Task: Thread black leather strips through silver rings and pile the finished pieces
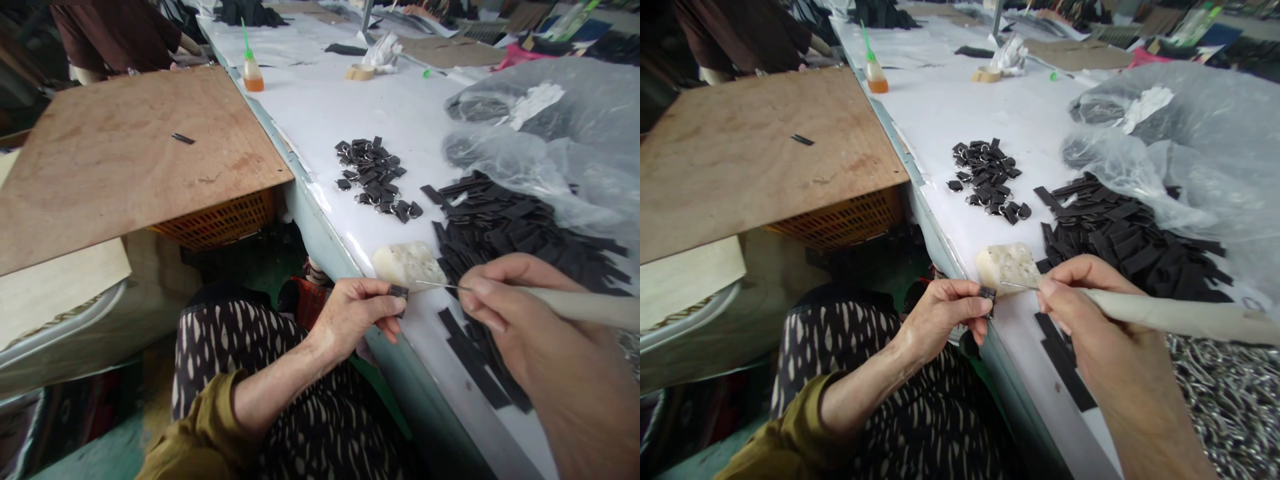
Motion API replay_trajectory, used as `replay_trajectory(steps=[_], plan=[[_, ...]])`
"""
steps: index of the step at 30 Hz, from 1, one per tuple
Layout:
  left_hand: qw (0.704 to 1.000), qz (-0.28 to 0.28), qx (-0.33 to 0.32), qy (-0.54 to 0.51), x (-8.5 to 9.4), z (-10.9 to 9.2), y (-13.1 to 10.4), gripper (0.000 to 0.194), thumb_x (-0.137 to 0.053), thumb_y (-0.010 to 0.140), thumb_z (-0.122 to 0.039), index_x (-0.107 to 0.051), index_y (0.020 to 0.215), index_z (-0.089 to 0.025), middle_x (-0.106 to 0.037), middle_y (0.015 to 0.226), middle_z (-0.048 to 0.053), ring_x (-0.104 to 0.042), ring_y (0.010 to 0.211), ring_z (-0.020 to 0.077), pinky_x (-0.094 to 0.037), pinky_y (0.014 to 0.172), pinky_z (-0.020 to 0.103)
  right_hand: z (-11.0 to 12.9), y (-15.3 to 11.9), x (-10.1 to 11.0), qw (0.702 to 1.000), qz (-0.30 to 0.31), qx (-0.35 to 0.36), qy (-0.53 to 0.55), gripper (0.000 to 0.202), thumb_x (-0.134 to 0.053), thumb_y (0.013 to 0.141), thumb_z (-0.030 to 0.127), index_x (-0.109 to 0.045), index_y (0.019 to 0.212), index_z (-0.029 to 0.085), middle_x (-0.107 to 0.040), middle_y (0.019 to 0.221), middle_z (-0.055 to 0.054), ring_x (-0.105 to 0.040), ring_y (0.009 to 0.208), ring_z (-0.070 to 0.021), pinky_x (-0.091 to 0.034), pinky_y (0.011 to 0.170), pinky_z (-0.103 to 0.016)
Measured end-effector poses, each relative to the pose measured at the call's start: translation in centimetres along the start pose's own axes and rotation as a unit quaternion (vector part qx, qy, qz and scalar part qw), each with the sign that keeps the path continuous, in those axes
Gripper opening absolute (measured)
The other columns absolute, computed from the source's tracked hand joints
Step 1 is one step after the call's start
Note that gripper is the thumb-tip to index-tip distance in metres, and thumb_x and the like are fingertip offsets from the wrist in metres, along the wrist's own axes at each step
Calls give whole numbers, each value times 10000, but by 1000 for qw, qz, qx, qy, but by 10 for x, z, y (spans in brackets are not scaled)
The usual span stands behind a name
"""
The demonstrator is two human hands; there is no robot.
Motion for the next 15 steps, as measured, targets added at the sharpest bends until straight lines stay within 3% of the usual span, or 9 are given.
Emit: replay_trajectory(steps=[2,6,15], plan=[[1000,11,2,-8,-2,1,-1,208,-698,679,-296,-624,656,-103,-585,517,4,-529,428,87,-424,485,213,-7,2,-4,994,43,-35,89,132,-658,673,267,-544,630,215,-562,625,-7,-495,576,-133,-301,465,-238],[999,37,10,-38,-6,2,-2,236,-723,658,-317,-622,666,-103,-599,529,6,-542,415,94,-424,468,215,-12,6,-7,989,93,-22,117,145,-693,640,253,-555,616,216,-527,559,-3,-454,536,-126,-296,463,-237],[995,62,7,-78,-11,0,-5,237,-732,656,-302,-623,689,-94,-609,552,12,-565,418,99,-435,458,206,-3,-2,-13,986,106,-1,129,105,-652,663,213,-548,652,217,-499,544,11,-417,521,-125,-250,484,-262]])
Point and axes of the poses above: each hand's wrist, its own y-axis towards the middle knuckle, its own x-axis out of the back of the hand, z = x × y, the point moved 8 cm from there along y, towards the middle knuckle
